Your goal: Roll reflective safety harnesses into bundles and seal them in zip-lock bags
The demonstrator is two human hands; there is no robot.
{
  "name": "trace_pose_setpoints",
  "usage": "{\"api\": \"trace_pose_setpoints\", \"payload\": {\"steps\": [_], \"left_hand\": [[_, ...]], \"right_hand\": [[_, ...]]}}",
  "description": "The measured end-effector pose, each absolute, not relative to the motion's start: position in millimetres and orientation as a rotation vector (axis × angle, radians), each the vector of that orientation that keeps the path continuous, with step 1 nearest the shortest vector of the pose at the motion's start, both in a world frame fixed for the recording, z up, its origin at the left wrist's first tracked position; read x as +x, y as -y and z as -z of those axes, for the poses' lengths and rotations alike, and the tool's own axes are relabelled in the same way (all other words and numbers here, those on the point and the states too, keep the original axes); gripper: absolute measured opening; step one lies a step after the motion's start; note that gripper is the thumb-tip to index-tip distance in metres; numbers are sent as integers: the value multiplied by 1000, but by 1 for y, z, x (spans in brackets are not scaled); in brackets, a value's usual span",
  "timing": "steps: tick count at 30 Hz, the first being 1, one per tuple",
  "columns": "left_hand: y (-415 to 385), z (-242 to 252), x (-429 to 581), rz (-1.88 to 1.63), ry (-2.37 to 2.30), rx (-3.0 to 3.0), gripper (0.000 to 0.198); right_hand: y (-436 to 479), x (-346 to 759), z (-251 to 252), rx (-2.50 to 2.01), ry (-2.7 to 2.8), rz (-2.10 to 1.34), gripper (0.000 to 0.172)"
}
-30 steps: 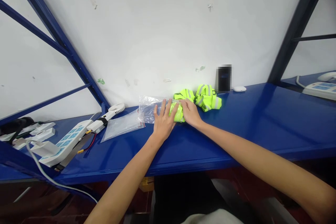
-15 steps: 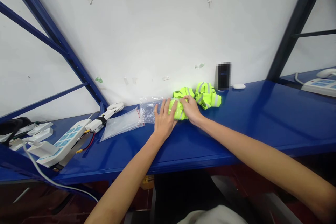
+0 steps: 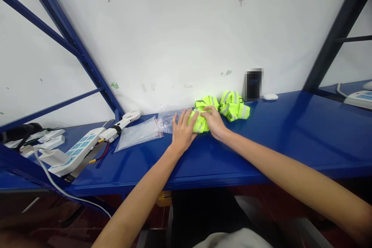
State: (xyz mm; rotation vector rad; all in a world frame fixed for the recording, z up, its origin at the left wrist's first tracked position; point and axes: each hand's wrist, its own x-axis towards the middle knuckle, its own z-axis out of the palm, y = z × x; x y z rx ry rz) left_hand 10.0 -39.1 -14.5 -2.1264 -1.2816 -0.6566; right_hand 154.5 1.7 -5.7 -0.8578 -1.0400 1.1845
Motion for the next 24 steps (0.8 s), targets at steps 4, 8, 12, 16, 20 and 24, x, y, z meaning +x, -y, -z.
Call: {"api": "trace_pose_setpoints", "payload": {"steps": [4,8,12,16,20,24], "left_hand": [[39,14,12,623,1254,-2142,69],[37,14,14,658,1324,-2132,72],[35,15,12,713,1366,-2142,74],[33,16,5,809,1373,-2163,75],[31,16,1,906,1349,-2173,74],[30,17,-2,998,1310,-2181,72]], "right_hand": [[-3,154,5,-835,898,-1286,34],[-1,150,6,-710,864,-1261,38],[1,149,8,-675,943,-1189,31],[5,154,5,-666,1158,-1166,25],[9,159,-1,-631,1378,-1084,25],[9,165,-4,-680,1577,-877,23]]}}
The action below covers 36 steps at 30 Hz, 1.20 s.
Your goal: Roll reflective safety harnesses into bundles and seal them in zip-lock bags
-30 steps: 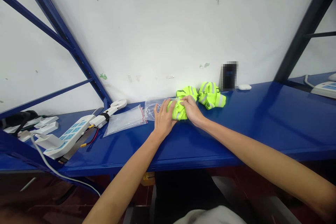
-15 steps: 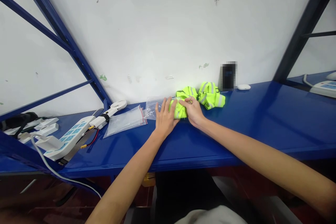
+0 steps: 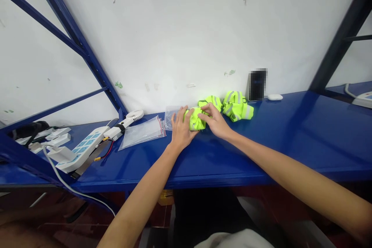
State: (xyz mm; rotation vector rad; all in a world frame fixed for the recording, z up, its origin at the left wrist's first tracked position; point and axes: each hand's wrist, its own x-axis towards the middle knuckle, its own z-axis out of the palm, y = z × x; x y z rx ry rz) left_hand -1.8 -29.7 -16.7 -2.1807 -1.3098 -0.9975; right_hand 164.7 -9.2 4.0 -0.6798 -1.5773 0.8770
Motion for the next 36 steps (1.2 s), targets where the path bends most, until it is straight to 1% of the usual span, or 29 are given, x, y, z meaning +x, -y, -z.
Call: {"api": "trace_pose_setpoints", "payload": {"steps": [3,8,12,16,20,25,34,36], "left_hand": [[30,17,-4,1065,1279,-2218,72],[27,17,-8,1197,1210,-2235,75],[26,17,-9,1227,1191,-2244,79],[27,15,-8,1163,1203,-2269,79],[27,16,-4,1078,1227,-2312,74],[25,18,-3,1072,1224,-2399,69],[24,20,-3,1072,1166,-2481,61],[25,19,-3,1055,1162,-2486,59]], "right_hand": [[11,170,-8,-690,1705,-781,28],[15,180,-18,-570,1843,-952,41],[16,181,-21,-550,1843,-919,45],[17,178,-17,-552,1803,-870,39],[15,175,-11,-607,1870,-703,33],[12,173,-7,-677,1949,-517,28],[12,174,-8,-720,2100,-230,10],[12,176,-6,-721,2167,-208,11]]}}
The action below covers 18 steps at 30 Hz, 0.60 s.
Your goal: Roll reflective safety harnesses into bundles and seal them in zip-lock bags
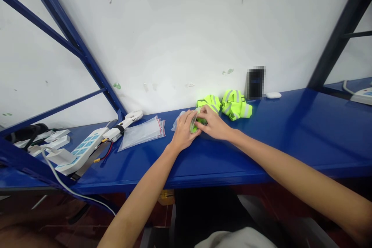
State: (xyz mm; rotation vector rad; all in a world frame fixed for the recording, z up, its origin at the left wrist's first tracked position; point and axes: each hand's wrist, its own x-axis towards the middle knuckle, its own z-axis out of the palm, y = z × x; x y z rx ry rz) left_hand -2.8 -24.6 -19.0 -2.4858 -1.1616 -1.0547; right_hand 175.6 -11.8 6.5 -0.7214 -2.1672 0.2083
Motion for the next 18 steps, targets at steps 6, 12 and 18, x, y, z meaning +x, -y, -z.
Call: {"api": "trace_pose_setpoints", "payload": {"steps": [6,12,18], "left_hand": [[28,16,-2,995,1098,-2501,54],[29,17,3,840,1028,-2557,59],[32,15,3,823,943,-2605,69]], "right_hand": [[13,176,-3,-751,2286,-136,25],[10,175,2,-809,2319,-104,20],[7,176,7,-837,2360,-155,18]]}}
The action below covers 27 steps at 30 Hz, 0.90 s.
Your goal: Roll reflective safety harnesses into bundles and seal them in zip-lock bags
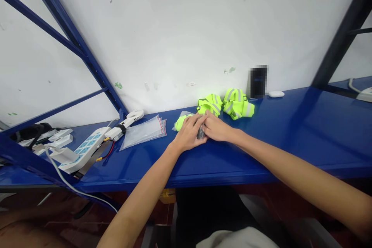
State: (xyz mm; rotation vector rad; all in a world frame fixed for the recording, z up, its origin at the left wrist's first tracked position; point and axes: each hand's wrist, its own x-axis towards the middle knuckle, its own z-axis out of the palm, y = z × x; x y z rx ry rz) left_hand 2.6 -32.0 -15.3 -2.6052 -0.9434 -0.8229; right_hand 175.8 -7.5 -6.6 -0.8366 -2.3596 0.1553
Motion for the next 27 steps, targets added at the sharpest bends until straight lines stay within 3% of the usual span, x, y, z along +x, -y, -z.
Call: {"api": "trace_pose_setpoints", "payload": {"steps": [5,10,14,19,27], "left_hand": [[42,5,-2,1060,913,-2655,69],[33,-2,-29,1623,1060,-2230,36],[25,-9,-58,1472,1174,-2024,23],[23,-9,-51,1482,1379,-2271,22],[11,8,-22,1896,2140,-2810,38]], "right_hand": [[1,177,9,-881,2252,-326,13],[-13,193,10,-791,2251,-536,4],[-14,215,2,-629,2195,-914,9],[-9,215,-12,-492,2371,-1203,20],[-10,176,-23,-506,1853,-1501,31]]}}
